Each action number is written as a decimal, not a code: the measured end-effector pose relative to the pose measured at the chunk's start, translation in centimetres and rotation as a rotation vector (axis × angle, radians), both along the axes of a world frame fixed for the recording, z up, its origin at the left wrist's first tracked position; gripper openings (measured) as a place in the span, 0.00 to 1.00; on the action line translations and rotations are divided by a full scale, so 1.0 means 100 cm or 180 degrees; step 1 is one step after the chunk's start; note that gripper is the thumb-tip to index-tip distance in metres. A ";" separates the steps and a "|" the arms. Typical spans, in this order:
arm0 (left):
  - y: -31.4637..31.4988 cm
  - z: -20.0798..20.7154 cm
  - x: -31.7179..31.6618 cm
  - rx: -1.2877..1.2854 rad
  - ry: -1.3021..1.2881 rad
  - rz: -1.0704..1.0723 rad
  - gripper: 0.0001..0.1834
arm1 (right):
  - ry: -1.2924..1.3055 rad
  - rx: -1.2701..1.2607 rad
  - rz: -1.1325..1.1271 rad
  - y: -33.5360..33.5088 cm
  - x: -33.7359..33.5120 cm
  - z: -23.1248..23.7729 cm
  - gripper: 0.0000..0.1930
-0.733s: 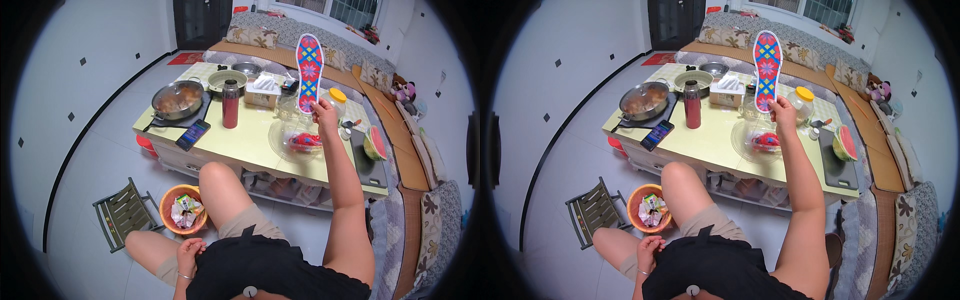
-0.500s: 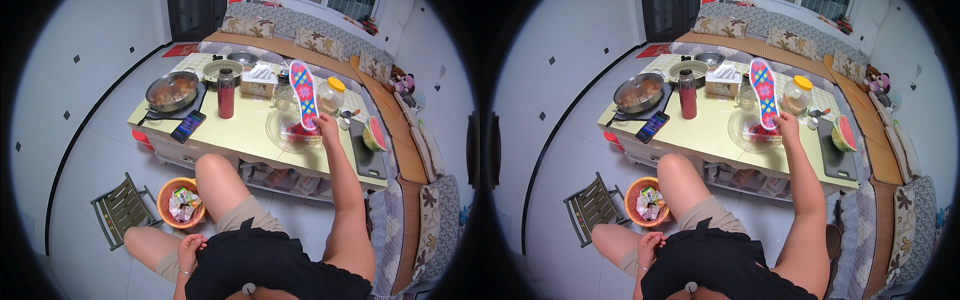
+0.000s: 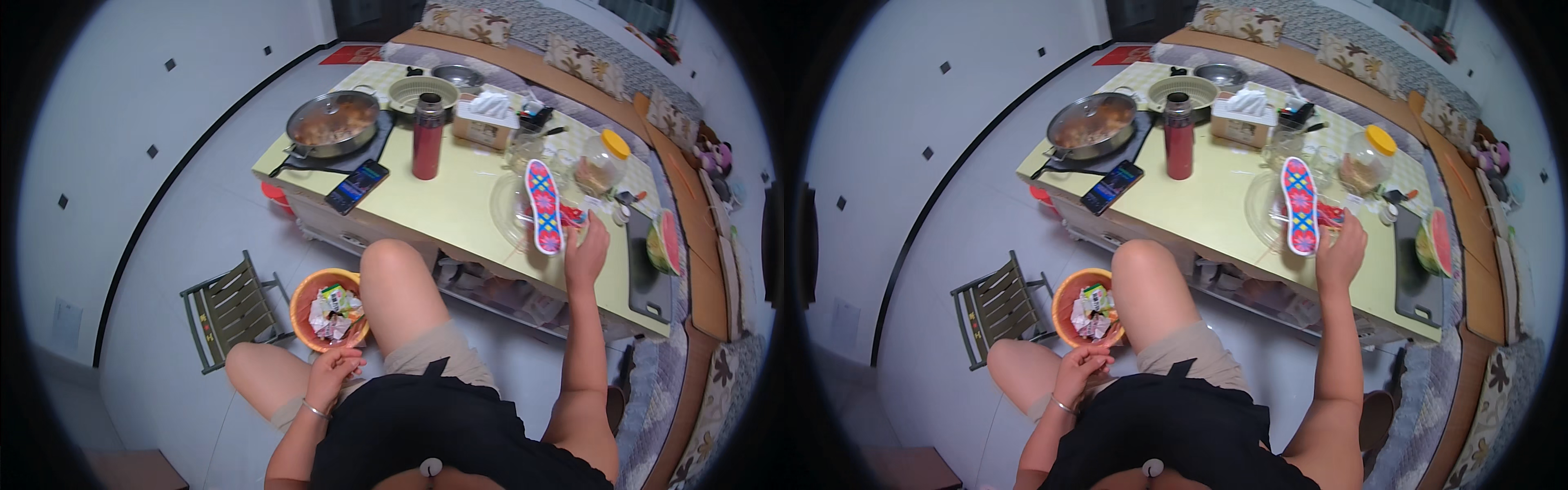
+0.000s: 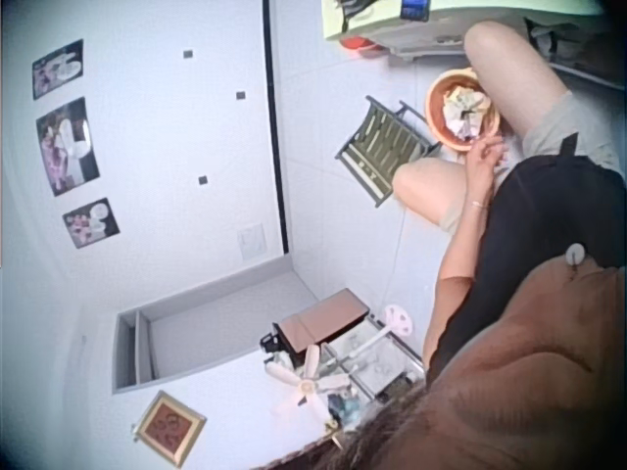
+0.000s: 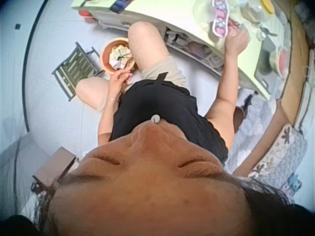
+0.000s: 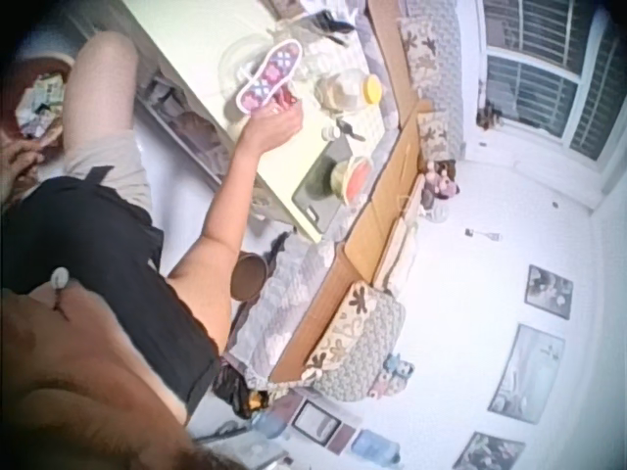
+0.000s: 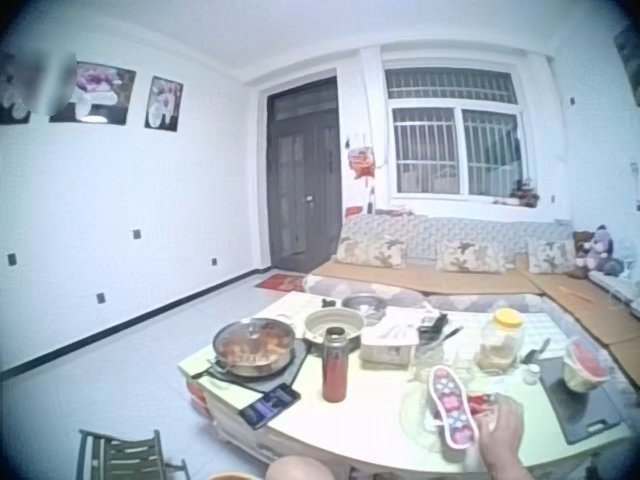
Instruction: The person is stitching a colorful patterned insole with a red thread, pulling the thread through the material using a needle and handling the insole by hand.
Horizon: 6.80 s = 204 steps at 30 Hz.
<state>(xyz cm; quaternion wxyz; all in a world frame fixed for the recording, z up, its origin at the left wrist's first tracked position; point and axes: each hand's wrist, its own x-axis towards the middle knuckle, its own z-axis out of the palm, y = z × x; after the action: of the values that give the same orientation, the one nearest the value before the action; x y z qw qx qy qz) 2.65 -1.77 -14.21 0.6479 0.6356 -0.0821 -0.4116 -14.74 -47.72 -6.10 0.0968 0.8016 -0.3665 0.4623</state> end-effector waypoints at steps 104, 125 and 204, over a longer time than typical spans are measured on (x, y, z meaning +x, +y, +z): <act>-0.180 -0.099 0.135 0.0591 -0.1576 0.0439 0.04 | 0.0911 0.0355 0.8355 0.152 -0.031 0.176 0.16; -0.143 0.013 0.081 -0.0701 -0.1147 0.0264 0.11 | -0.2330 0.4349 0.1841 0.088 0.031 -0.030 0.06; -0.028 0.097 -0.003 -0.1130 0.0019 0.1507 0.11 | -0.0344 0.1649 0.4256 0.273 0.129 0.003 0.05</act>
<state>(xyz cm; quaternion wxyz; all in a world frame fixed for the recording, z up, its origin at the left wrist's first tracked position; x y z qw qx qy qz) 2.30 -4.58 -4.52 0.8272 0.5126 -0.0003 -0.2301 -1.88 -20.45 -5.81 -0.4187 0.8277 0.1006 0.3599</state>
